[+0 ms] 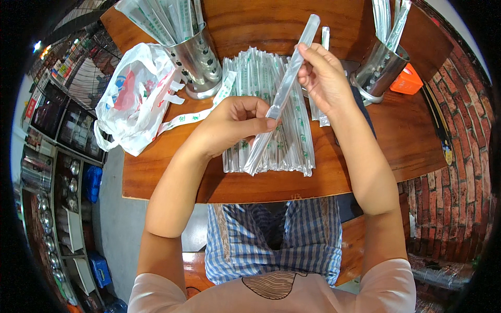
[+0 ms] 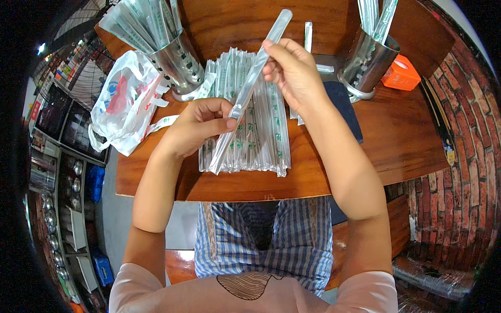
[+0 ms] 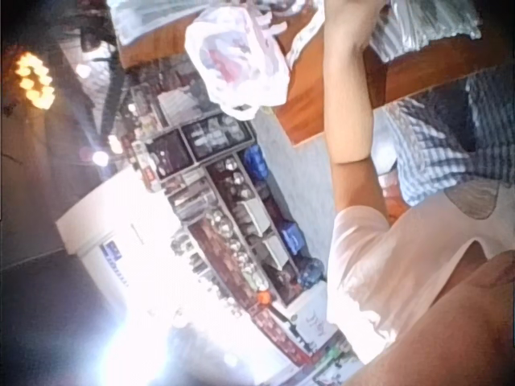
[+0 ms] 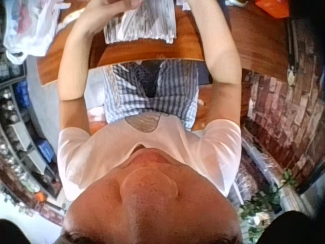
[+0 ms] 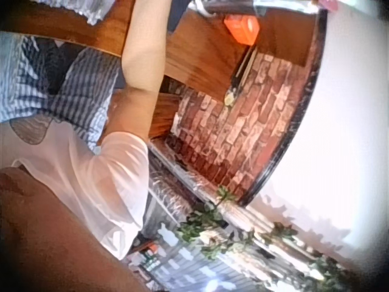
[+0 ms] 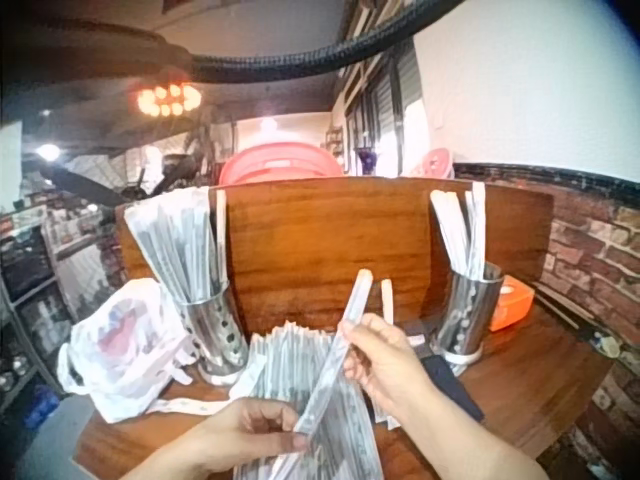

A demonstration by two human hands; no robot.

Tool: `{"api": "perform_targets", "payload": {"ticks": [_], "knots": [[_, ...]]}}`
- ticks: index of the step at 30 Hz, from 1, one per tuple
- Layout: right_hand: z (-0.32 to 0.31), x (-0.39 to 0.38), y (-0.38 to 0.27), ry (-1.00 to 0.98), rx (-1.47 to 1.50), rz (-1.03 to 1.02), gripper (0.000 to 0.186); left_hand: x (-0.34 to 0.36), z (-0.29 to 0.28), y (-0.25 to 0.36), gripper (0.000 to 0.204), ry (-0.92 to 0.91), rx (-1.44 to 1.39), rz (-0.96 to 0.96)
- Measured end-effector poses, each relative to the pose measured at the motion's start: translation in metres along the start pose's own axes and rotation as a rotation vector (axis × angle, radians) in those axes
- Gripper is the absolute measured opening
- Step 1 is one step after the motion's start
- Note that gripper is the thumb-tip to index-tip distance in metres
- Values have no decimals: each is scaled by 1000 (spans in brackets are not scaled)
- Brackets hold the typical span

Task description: The person sits at a wooden table and repeatedly wraps pairs of black chopsticks in thin, printed paper sleeves. They pick up a pair of chopsticks, slide them into a wrapper, and place the finished bundle into a metal container. The process is repeated continuously throughout the clip.

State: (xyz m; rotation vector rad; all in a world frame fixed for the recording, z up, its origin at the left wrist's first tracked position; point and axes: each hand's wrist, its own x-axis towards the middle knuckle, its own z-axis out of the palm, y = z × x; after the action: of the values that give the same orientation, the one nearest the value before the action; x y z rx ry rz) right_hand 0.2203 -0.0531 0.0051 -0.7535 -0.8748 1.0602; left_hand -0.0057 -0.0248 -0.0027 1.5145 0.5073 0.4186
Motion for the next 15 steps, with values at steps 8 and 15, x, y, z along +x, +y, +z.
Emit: {"api": "perform_targets", "payload": {"ticks": [8, 15], "knots": [[-9, 4, -16, 33, 40, -10, 13, -6, 2, 8, 11, -47, 12, 30], [-27, 13, -17, 137, 212, -90, 18, -1, 0, 5, 8, -17, 5, 75]]}}
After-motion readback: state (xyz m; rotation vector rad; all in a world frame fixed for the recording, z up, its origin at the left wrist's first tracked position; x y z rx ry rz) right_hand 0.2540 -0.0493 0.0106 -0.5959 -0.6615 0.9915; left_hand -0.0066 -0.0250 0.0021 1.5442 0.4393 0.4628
